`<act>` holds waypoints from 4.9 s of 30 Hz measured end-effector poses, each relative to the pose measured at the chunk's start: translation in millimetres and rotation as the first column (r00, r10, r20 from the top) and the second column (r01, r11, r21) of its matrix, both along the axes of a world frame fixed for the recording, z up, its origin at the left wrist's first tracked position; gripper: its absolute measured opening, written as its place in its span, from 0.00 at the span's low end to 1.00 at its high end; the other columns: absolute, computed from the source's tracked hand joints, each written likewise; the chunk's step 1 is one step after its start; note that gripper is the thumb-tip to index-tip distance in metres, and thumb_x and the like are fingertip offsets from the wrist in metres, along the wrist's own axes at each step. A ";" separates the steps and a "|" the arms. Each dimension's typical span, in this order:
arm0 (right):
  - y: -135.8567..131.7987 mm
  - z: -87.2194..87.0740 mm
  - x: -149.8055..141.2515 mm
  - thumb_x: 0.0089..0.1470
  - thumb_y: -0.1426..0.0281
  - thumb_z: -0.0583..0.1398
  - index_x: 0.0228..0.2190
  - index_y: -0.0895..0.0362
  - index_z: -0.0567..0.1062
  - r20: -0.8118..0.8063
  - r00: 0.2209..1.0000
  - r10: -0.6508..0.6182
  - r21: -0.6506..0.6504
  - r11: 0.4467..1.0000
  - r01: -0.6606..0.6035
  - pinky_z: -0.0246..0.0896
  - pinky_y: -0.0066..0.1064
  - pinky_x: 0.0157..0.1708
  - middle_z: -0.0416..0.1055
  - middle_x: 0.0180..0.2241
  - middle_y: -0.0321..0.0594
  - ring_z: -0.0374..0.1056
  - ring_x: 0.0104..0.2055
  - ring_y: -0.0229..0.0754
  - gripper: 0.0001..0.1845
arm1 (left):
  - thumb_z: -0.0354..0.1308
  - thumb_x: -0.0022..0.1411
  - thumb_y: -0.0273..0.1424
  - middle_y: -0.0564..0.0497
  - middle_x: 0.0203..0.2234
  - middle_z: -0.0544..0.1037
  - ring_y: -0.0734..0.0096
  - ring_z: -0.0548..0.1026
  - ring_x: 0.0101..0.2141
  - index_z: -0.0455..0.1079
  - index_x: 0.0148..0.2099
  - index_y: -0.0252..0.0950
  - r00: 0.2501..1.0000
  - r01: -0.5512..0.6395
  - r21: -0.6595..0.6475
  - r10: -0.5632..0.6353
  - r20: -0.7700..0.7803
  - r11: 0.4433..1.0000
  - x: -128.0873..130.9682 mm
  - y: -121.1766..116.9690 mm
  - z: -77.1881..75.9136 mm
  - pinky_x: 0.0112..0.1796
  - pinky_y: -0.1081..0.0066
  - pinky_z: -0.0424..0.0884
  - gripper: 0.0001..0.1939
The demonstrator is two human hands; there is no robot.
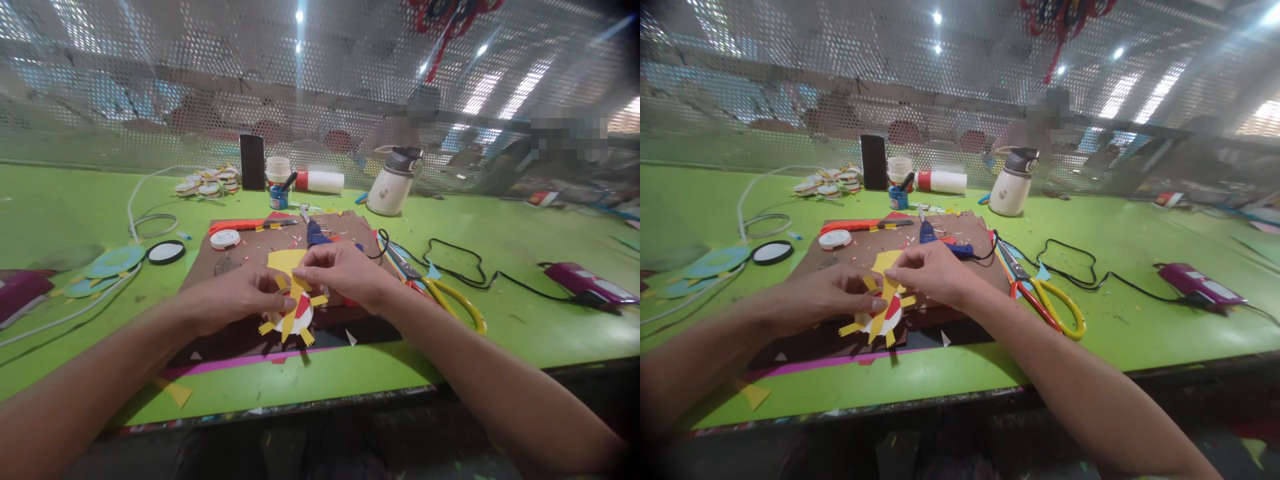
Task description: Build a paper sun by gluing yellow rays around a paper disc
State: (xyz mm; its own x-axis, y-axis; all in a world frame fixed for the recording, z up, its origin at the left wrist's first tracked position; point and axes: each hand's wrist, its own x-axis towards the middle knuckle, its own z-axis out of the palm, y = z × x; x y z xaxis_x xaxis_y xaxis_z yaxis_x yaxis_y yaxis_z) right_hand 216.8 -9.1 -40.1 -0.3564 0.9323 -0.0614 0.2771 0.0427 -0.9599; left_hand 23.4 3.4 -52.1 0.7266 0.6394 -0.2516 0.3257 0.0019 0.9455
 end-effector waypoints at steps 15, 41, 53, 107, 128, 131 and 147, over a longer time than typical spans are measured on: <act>4.1 -8.3 1.0 0.51 0.68 0.61 0.24 0.59 0.72 -0.018 1.000 -0.024 0.050 0.998 0.025 0.53 0.22 0.14 0.63 0.16 0.29 0.57 0.16 0.29 0.08 | 0.64 0.50 0.41 0.52 0.21 0.74 0.70 0.69 0.25 0.74 0.30 0.35 0.998 -0.049 0.020 0.050 -0.044 0.999 1.6 -3.1 2.8 0.28 0.71 0.63 0.13; 4.9 -13.1 1.5 0.52 0.69 0.62 0.23 0.58 0.70 -0.104 0.994 -0.020 -0.090 0.996 0.011 0.60 0.24 0.18 0.67 0.19 0.31 0.61 0.17 0.30 0.09 | 0.67 0.47 0.38 0.57 0.17 0.67 0.78 0.58 0.19 0.69 0.25 0.35 0.974 -0.218 -0.053 0.214 -0.077 0.975 4.0 -4.2 8.6 0.21 0.74 0.53 0.13; 5.9 -9.2 4.3 0.50 0.67 0.62 0.22 0.60 0.72 0.032 0.998 0.058 0.057 0.997 -0.060 0.56 0.24 0.23 0.69 0.22 0.34 0.61 0.23 0.31 0.10 | 0.60 0.52 0.31 0.54 0.21 0.72 0.78 0.62 0.22 0.71 0.27 0.34 0.975 -0.216 -0.100 0.210 -0.068 0.971 5.2 -4.3 6.4 0.22 0.76 0.55 0.05; 3.9 -2.8 9.6 0.50 0.65 0.62 0.24 0.59 0.71 0.144 0.981 0.130 0.141 0.978 -0.151 0.58 0.26 0.27 0.67 0.24 0.33 0.62 0.26 0.32 0.11 | 0.60 0.53 0.32 0.54 0.21 0.75 0.75 0.68 0.23 0.74 0.29 0.35 0.987 -0.127 0.033 0.130 -0.096 0.991 1.0 -7.1 8.3 0.24 0.77 0.58 0.06; 4.5 -4.1 7.4 0.52 0.64 0.61 0.26 0.59 0.73 0.114 0.991 0.074 0.095 0.992 -0.085 0.59 0.26 0.24 0.67 0.24 0.35 0.64 0.26 0.34 0.11 | 0.61 0.50 0.32 0.52 0.19 0.75 0.73 0.69 0.22 0.72 0.25 0.36 0.979 -0.196 0.021 0.197 -0.059 0.980 5.4 -8.1 7.4 0.26 0.74 0.63 0.06; 7.0 -4.9 7.0 0.54 0.66 0.60 0.27 0.60 0.73 0.096 0.995 0.012 0.122 0.992 -0.024 0.59 0.26 0.26 0.68 0.24 0.35 0.63 0.26 0.33 0.10 | 0.60 0.52 0.33 0.53 0.19 0.75 0.74 0.69 0.22 0.72 0.26 0.35 0.975 -0.206 0.027 0.208 -0.074 0.978 5.1 -7.4 6.1 0.25 0.75 0.61 0.06; 7.7 -8.4 1.4 0.49 0.54 0.62 0.24 0.61 0.72 -0.209 0.960 -0.189 0.021 0.980 0.197 0.56 0.28 0.27 0.68 0.23 0.35 0.61 0.23 0.32 0.20 | 0.62 0.49 0.37 0.51 0.24 0.75 0.71 0.69 0.24 0.73 0.32 0.33 0.858 -0.513 0.081 0.509 0.068 0.854 -2.1 3.5 4.2 0.26 0.72 0.64 0.11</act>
